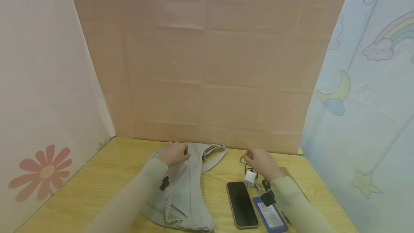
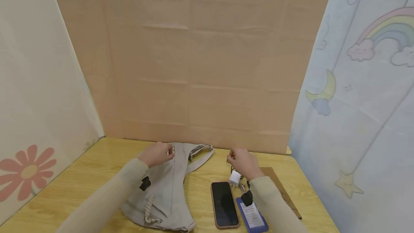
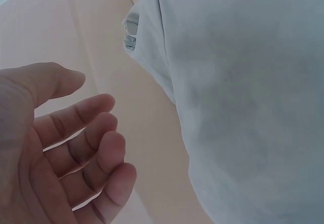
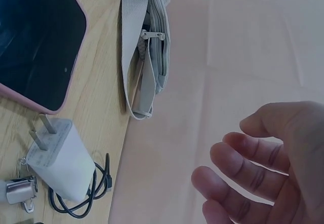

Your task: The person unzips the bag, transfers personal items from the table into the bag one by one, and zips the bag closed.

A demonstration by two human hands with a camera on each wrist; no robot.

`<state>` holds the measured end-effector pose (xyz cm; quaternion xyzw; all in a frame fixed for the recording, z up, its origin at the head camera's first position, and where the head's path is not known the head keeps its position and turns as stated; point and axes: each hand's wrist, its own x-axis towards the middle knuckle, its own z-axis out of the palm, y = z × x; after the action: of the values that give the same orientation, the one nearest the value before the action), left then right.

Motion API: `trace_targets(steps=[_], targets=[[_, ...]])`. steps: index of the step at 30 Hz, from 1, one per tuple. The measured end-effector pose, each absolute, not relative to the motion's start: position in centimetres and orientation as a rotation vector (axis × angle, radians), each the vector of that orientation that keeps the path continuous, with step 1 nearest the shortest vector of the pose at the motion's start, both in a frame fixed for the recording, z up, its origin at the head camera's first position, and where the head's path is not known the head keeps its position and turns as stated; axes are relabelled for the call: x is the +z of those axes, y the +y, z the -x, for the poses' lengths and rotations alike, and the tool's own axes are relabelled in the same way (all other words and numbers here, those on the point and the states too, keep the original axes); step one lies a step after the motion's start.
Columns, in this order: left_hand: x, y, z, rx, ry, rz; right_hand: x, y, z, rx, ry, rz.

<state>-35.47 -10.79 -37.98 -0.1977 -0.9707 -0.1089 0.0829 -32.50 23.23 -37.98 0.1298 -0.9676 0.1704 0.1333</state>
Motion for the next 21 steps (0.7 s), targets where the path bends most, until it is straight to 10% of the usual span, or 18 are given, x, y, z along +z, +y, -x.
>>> trace_targets(steps=[21], targets=[[-38.3, -9.3, 38.8, -0.732, -3.186, 0.346, -38.7, 19.5, 33.6, 0.545, -2.817, -0.424]])
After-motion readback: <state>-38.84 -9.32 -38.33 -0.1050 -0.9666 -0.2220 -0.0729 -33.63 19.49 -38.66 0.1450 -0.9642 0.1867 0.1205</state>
